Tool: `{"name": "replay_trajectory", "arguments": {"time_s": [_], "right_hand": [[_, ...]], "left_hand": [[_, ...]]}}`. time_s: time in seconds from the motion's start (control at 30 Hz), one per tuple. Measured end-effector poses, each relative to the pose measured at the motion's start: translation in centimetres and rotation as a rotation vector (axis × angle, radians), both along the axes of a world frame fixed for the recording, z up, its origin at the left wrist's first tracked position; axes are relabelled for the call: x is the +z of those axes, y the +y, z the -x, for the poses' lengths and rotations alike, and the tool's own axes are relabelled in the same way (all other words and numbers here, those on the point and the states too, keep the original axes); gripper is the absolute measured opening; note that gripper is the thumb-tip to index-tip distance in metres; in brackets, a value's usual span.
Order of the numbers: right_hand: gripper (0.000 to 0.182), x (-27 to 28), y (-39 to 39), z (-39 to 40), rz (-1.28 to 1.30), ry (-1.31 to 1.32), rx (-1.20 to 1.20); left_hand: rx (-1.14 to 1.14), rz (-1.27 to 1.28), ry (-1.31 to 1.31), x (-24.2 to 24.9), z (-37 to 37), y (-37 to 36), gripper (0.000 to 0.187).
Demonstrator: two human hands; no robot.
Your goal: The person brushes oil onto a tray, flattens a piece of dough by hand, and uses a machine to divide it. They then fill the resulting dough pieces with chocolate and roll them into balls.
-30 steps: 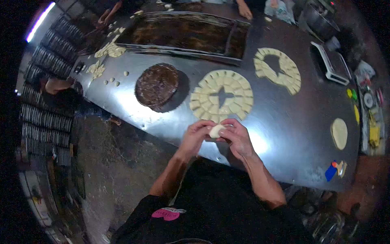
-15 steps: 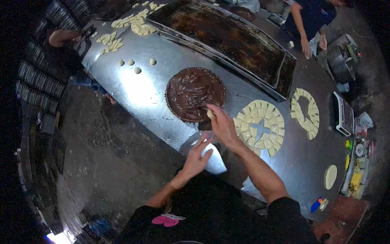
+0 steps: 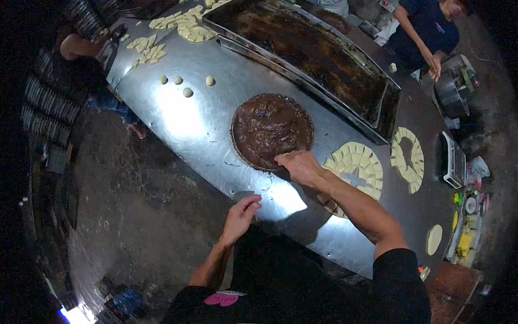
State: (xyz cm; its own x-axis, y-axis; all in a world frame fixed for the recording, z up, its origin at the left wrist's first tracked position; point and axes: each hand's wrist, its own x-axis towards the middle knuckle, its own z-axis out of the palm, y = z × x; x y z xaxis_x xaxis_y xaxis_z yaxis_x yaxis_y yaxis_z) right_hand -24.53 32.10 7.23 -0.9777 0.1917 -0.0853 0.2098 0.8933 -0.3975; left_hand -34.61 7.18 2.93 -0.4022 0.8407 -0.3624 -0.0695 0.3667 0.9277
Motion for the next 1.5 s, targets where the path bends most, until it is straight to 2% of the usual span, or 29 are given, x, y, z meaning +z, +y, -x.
{"name": "replay_trajectory", "arguments": {"time_s": [0.03,0.1,0.13,0.17,0.2,0.23,0.3,0.33,0.4,0.5,0.6,0.63,0.7,0.73,0.77,0.83,0.87,0.97,1.03,1.07,1.1,1.17,1.2,1.23,1.3,1.37,1.4,1.43,1.5], "right_hand": [[0.036,0.2,0.0,0.3,-0.003,0.003,-0.003],[0.036,0.6,0.1,0.8,0.095,-0.074,-0.136],[0.036,1.1,0.2,1.0,0.098,-0.074,-0.140],[0.035,1.9,0.6,1.2,0.387,-0.150,-0.271],[0.035,2.4,0.8,1.0,0.678,-0.223,-0.399],[0.035,2.1,0.6,-0.1,0.685,-0.219,-0.408],[0.036,1.4,-0.2,-3.1,1.661,-0.014,-0.614],[0.037,3.9,-1.6,-4.3,1.699,0.045,-0.741],[0.038,5.1,-3.1,-7.4,1.796,0.190,-0.788],[0.036,3.8,-4.8,-12.5,1.866,0.321,-0.904],[0.039,3.3,-5.9,-17.1,1.950,0.601,-1.052],[0.039,2.8,-6.8,-18.2,1.951,0.626,-1.058],[0.044,1.3,-8.6,-19.9,1.335,0.671,-1.020],[0.050,3.6,-9.9,-20.3,1.061,0.574,-1.038],[0.051,3.7,-10.7,-21.1,0.640,0.632,-0.924],[0.044,4.9,-11.4,-22.2,0.121,0.609,-0.847],[0.044,5.3,-11.6,-23.0,0.132,0.613,-0.847],[0.026,6.3,-11.8,-24.9,0.219,0.630,-0.714],[0.022,6.9,-11.6,-25.7,0.397,0.522,-0.659],[0.016,7.5,-11.2,-25.6,0.375,0.511,-0.636],[0.016,8.0,-10.8,-25.2,0.380,0.510,-0.632],[0.013,8.6,-10.3,-24.1,0.454,0.442,-0.780],[0.011,7.9,-10.2,-23.1,0.471,0.551,-0.832],[0.011,7.2,-9.9,-22.4,0.473,0.548,-0.828],[0.011,5.7,-9.2,-21.2,0.414,0.512,-0.818],[0.011,5.1,-9.3,-19.5,0.343,0.486,-0.835],[0.012,5.5,-9.4,-18.6,0.271,0.575,-0.806],[0.012,5.9,-9.5,-17.7,0.195,0.665,-0.776],[0.014,6.7,-9.7,-16.2,0.117,0.631,-0.754]], "left_hand": [[-0.003,-0.003,0.003,0.1,-0.4,0.6,0.029],[-0.001,-0.067,-0.305,0.4,-1.4,2.6,0.030],[-0.022,-0.080,-0.353,0.4,-1.8,3.6,0.034],[-0.027,-0.076,-0.352,0.5,-2.6,4.6,0.034],[0.081,-0.115,-0.527,0.6,-3.4,5.6,0.036],[0.190,-0.148,-0.703,1.4,-4.1,6.5,0.037],[0.217,-0.164,-0.797,3.1,-5.7,7.2,0.035],[0.269,-0.234,-0.836,3.7,-6.5,7.5,0.032],[0.382,-0.279,-0.831,4.5,-8.4,7.9,0.020],[0.341,-0.257,-0.666,3.7,-11.2,7.8,0.016],[0.351,-0.327,-0.737,4.0,-14.1,8.3,0.015],[0.353,-0.316,-0.722,4.2,-15.1,8.3,0.015],[0.338,-0.291,-0.675,4.8,-17.5,8.6,0.017],[0.315,-0.286,-0.640,5.1,-18.8,8.6,0.018],[0.294,-0.279,-0.605,5.3,-19.9,8.6,0.019],[0.262,-0.284,-0.480,6.2,-21.6,8.2,0.022],[0.238,-0.295,-0.415,6.8,-22.1,8.1,0.022],[0.199,-0.280,-0.213,6.6,-22.3,6.9,0.019],[0.099,-0.355,-0.314,6.3,-21.4,6.3,0.015],[0.052,-0.391,-0.467,6.1,-20.9,6.1,0.016],[0.058,-0.389,-0.464,6.1,-20.3,6.3,0.016],[-0.084,-0.316,-0.746,5.8,-19.0,6.7,0.016],[-0.149,-0.314,-0.731,5.3,-18.1,7.2,0.019],[-0.144,-0.315,-0.731,5.1,-17.4,7.3,0.019],[-0.104,-0.259,-0.944,4.8,-16.1,7.9,0.022],[-0.016,-0.265,-0.905,4.5,-15.7,8.3,0.026],[0.064,-0.264,-0.862,4.4,-15.5,8.4,0.030],[0.064,-0.264,-0.867,4.4,-14.8,8.6,0.030],[0.107,-0.282,-0.941,4.3,-13.6,9.0,0.034]]}}
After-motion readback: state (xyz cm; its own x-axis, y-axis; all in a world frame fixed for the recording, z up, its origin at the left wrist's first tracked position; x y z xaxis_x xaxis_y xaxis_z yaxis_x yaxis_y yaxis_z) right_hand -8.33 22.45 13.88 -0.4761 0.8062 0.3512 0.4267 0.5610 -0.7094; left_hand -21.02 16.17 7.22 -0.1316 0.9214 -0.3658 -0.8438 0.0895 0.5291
